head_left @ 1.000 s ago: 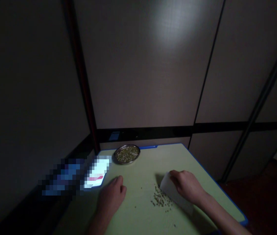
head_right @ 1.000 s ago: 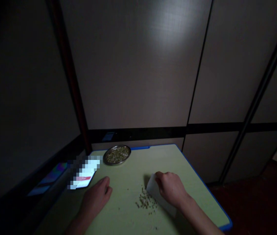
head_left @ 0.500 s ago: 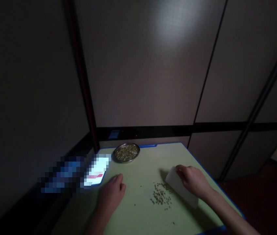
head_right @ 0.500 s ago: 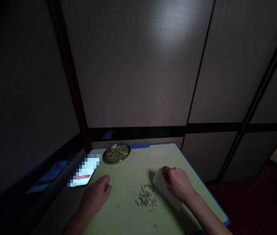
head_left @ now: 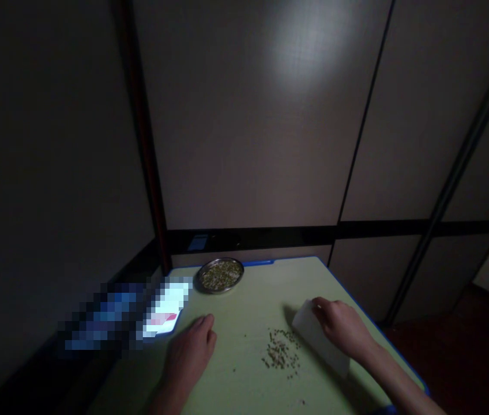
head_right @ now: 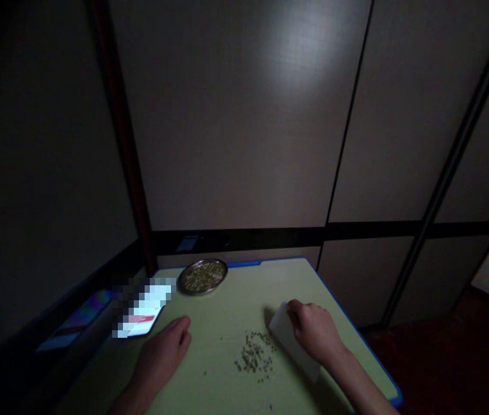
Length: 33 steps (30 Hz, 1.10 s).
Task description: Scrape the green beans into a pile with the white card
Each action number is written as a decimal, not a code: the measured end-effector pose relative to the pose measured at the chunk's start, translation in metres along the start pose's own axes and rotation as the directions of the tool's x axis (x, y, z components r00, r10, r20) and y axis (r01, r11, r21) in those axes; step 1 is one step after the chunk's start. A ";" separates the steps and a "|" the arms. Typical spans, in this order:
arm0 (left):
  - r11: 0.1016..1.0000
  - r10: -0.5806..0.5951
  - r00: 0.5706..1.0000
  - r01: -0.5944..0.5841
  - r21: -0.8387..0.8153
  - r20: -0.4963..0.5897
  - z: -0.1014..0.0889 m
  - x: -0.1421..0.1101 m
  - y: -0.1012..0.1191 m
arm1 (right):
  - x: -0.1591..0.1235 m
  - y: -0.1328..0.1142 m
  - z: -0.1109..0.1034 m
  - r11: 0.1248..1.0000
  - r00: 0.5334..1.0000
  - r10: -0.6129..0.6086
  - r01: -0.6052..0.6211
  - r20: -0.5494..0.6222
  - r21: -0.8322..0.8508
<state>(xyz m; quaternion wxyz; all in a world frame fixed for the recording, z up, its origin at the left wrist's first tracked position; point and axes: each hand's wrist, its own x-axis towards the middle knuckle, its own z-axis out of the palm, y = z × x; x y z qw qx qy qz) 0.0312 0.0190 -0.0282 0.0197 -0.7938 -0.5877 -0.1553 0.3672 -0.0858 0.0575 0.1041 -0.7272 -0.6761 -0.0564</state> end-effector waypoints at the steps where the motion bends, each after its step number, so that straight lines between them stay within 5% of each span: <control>1: 1.000 0.000 1.000 0.000 -0.001 0.003 0.000 0.000 0.000 | 0.000 0.001 0.000 1.000 1.000 0.004 -0.004 -0.001 0.003; 33: 1.000 -0.028 0.999 0.028 0.001 -0.025 0.011 0.003 -0.008 | 0.001 0.003 -0.002 0.999 0.999 0.029 -0.029 0.025 0.021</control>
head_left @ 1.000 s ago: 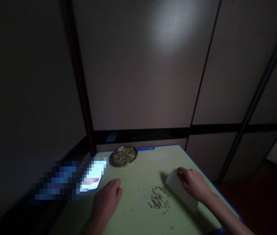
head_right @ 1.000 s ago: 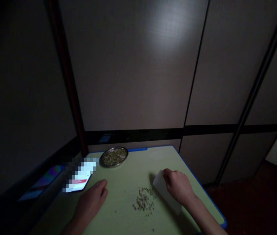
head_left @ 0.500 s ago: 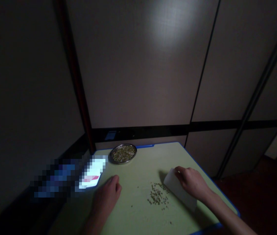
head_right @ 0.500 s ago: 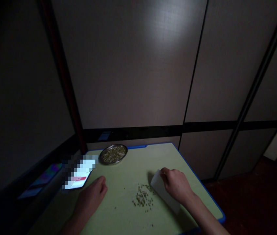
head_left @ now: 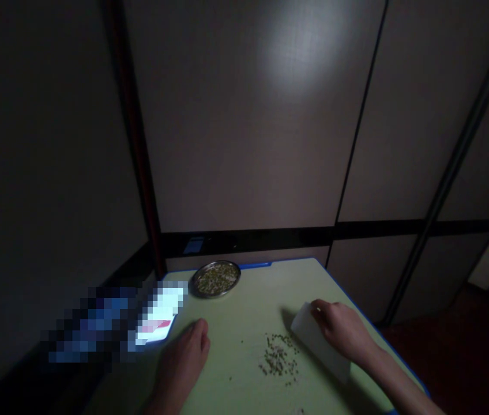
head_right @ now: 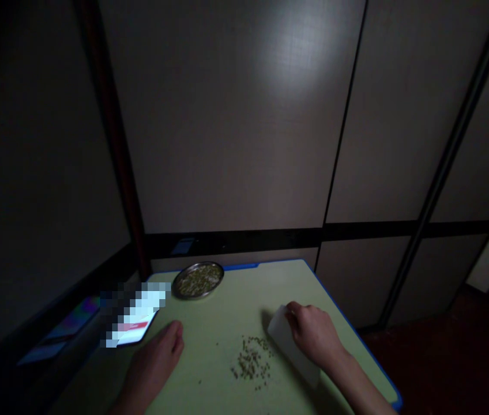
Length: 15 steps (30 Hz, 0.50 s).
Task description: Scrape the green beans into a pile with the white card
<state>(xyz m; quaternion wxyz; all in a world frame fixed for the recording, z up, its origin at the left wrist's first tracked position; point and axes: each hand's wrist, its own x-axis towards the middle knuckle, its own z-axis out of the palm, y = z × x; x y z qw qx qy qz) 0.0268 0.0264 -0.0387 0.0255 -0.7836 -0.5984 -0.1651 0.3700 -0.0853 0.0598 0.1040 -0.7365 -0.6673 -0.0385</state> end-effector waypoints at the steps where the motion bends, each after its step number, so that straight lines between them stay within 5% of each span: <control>1: 1.000 0.007 1.000 -0.007 -0.006 -0.003 -0.001 0.000 0.000 | -0.001 0.001 0.001 1.000 1.000 0.003 -0.003 0.003 -0.001; 15: 0.999 0.009 1.000 -0.009 -0.054 -0.007 -0.009 -0.003 0.005 | -0.004 0.008 -0.012 0.996 0.999 -0.010 0.007 0.032 0.085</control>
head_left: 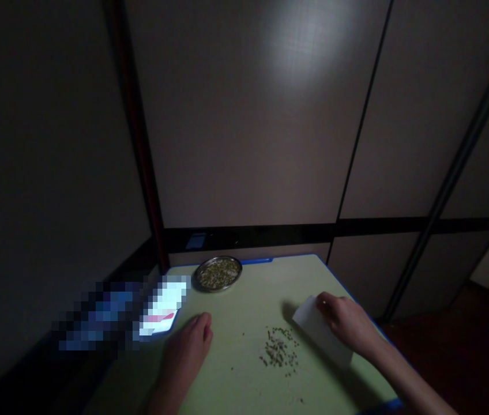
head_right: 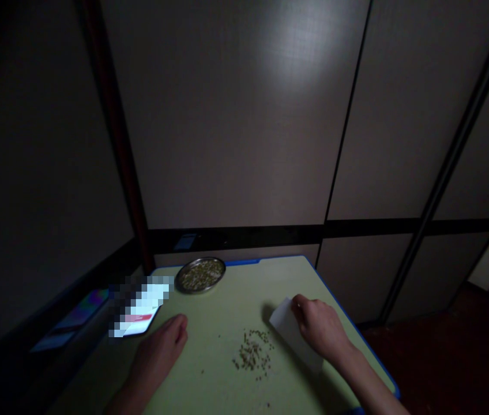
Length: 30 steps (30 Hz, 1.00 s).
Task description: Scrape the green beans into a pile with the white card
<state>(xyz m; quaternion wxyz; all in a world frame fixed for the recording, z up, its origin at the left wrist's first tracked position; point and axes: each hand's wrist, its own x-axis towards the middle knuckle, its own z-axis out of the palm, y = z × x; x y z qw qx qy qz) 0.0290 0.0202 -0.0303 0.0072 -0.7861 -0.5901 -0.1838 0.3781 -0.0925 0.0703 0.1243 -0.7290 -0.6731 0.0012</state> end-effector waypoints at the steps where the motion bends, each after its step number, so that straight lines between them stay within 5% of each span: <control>1: 1.000 -0.005 1.000 0.005 0.000 0.003 0.000 0.000 0.000 | -0.001 0.000 0.000 1.000 1.000 -0.002 0.001 0.010 0.011; 30: 0.999 -0.032 0.998 0.031 0.004 0.047 -0.001 0.004 0.003 | -0.004 -0.008 0.020 0.999 0.997 -0.009 0.007 0.070 0.036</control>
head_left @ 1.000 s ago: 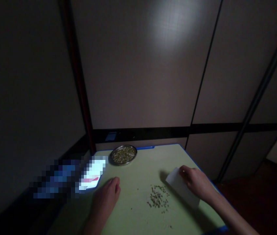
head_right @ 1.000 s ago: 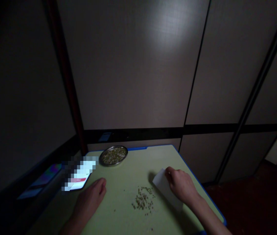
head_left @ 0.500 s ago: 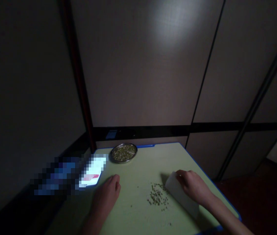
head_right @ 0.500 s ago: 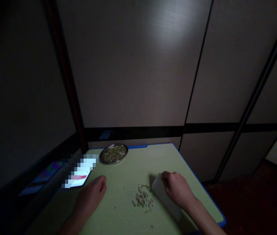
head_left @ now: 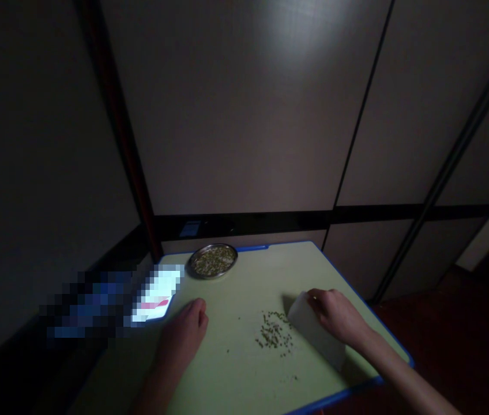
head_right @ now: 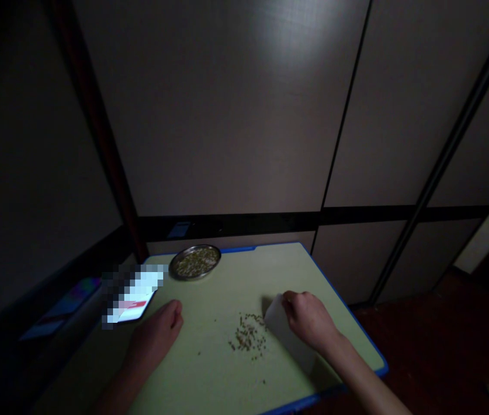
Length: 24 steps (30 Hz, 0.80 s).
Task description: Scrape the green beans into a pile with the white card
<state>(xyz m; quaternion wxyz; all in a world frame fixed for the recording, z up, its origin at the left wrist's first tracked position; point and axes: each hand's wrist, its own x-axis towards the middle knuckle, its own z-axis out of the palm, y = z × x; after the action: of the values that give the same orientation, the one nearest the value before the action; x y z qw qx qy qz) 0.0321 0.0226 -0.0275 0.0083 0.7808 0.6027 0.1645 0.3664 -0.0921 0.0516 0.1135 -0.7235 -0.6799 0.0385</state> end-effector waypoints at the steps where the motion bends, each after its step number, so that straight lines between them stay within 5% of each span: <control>1: 1.000 0.003 1.000 -0.003 -0.008 -0.001 0.001 0.000 0.000 | 0.000 0.001 -0.001 1.000 1.000 0.004 -0.004 -0.002 -0.006; 10: 1.000 0.006 1.000 -0.007 -0.008 -0.010 -0.001 0.000 0.003 | -0.006 0.026 -0.026 0.995 0.994 0.086 -0.082 -0.065 0.059; 15: 1.000 -0.008 1.000 0.008 0.018 0.008 -0.001 0.001 0.002 | -0.019 0.034 -0.017 0.992 0.995 0.095 -0.092 -0.034 0.082; 24: 1.000 -0.005 1.000 0.005 0.004 -0.011 0.003 0.002 0.001 | -0.022 0.007 -0.005 0.996 0.998 0.062 -0.062 -0.001 0.057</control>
<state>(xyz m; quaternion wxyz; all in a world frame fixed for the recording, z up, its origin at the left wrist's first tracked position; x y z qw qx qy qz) 0.0341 0.0253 -0.0297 0.0039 0.7785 0.6049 0.1677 0.3725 -0.1151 0.0526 0.1335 -0.7408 -0.6555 0.0604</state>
